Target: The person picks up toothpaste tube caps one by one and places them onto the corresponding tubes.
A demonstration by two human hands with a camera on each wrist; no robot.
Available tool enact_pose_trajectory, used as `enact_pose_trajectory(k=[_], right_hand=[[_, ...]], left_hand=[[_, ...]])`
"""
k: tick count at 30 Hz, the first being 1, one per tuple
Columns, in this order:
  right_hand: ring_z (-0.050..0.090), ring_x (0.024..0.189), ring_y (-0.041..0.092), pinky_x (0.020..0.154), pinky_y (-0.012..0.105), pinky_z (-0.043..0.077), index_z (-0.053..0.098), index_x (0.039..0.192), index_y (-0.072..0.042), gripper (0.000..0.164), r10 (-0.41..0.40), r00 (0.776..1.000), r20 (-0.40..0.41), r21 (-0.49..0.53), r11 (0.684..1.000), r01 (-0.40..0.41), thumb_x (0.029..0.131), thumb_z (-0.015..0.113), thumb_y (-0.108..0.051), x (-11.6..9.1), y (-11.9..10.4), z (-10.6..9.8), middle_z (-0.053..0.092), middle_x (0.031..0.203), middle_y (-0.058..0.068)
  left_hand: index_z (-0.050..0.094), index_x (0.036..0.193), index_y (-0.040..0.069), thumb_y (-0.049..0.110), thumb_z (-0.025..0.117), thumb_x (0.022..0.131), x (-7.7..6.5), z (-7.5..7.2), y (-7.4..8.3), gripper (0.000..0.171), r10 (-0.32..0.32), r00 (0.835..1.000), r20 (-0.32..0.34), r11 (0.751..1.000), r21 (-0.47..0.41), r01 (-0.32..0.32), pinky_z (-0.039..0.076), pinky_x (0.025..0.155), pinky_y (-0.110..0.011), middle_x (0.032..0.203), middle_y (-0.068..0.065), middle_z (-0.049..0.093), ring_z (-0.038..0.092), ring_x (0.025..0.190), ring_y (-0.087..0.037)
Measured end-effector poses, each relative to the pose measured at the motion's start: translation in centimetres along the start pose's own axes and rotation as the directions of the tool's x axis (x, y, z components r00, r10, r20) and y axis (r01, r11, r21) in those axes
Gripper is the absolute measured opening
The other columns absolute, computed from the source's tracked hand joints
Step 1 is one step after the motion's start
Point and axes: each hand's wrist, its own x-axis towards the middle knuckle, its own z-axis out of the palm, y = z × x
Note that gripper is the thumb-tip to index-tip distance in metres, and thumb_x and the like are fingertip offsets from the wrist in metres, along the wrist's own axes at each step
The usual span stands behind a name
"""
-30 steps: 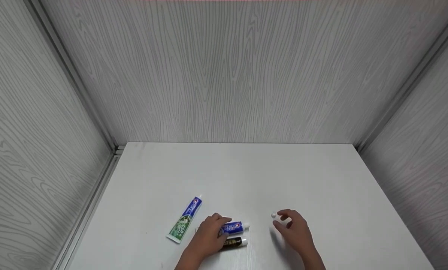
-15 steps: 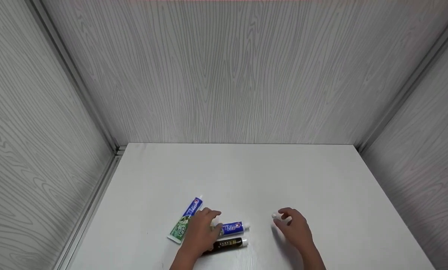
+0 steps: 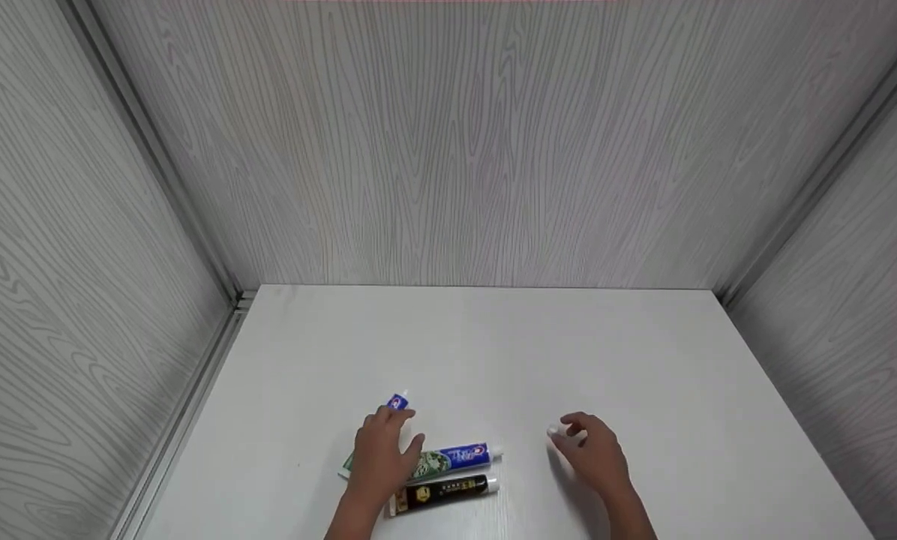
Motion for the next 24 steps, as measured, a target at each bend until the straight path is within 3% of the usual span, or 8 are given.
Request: enact_pose_trajectory(k=[13, 24], right_hand=[[0.062, 0.090, 0.018, 0.071, 0.034, 0.050, 0.072, 0.129, -0.009, 0.036, 0.032, 0.999, 0.020, -0.003, 0.999, -0.032, 0.097, 0.078, -0.024, 0.4, 0.0, 0.2, 0.069, 0.108, 0.006], [0.064, 0.089, 0.017, 0.071, 0.033, 0.051, 0.073, 0.124, -0.008, 0.034, 0.039, 0.998, 0.040, -0.004, 0.999, -0.038, 0.094, 0.080, -0.021, 0.8, 0.3, 0.2, 0.070, 0.104, 0.004]], left_hand=[[0.068, 0.137, 0.001, 0.025, 0.085, 0.089, 0.3, -0.3, -0.9, 0.056, -0.106, 0.994, -0.035, 0.994, 0.012, 0.107, 0.050, 0.098, -0.059, 0.123, -0.020, 0.062, 0.061, 0.116, -0.041], [0.065, 0.137, 0.000, 0.024, 0.085, 0.089, 0.7, 0.0, -1.6, 0.057, -0.170, 0.985, -0.040, 0.985, 0.025, 0.172, 0.052, 0.094, -0.057, 0.122, -0.020, 0.062, 0.062, 0.111, -0.037]])
